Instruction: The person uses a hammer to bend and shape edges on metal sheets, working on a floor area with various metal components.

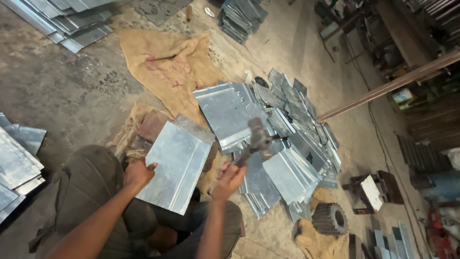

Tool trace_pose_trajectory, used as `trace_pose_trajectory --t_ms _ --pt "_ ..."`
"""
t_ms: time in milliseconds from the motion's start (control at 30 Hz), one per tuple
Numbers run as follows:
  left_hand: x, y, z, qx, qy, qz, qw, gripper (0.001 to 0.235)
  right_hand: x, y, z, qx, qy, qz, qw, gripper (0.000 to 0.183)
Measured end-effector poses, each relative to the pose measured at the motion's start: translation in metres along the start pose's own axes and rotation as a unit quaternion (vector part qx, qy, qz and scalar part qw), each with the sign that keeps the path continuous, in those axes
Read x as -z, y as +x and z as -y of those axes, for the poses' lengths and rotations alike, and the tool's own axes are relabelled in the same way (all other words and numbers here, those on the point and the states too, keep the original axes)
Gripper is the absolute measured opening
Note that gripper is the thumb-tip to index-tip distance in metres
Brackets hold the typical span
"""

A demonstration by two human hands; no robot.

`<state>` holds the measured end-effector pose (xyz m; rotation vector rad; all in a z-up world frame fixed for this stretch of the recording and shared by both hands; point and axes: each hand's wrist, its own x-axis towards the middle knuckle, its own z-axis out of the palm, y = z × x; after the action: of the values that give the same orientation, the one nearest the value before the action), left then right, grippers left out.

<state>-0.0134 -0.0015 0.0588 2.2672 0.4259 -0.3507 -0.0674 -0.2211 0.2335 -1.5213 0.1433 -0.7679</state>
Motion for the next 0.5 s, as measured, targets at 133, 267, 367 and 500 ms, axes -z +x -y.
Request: trace_pose_trajectory --t_ms 133,267,367,500 --pt "-0.008 -0.004 0.008 -0.009 0.008 0.006 1.000 0.058 0.013 -0.036 -0.107 -0.016 -0.286 0.068 0.956 0.030" --pt "-0.007 0.005 0.002 -0.025 0.018 -0.038 0.999 0.057 0.023 -0.024 -0.118 -0.042 -0.284 0.060 0.956 0.032" --pt "-0.008 0.006 0.007 -0.006 0.034 -0.017 0.999 0.058 0.025 -0.016 -0.070 0.000 -0.201 0.016 0.979 0.034" --pt "-0.009 0.001 0.008 -0.056 0.005 -0.058 0.997 0.057 0.006 -0.014 -0.047 -0.011 -0.091 -0.013 0.996 0.041"
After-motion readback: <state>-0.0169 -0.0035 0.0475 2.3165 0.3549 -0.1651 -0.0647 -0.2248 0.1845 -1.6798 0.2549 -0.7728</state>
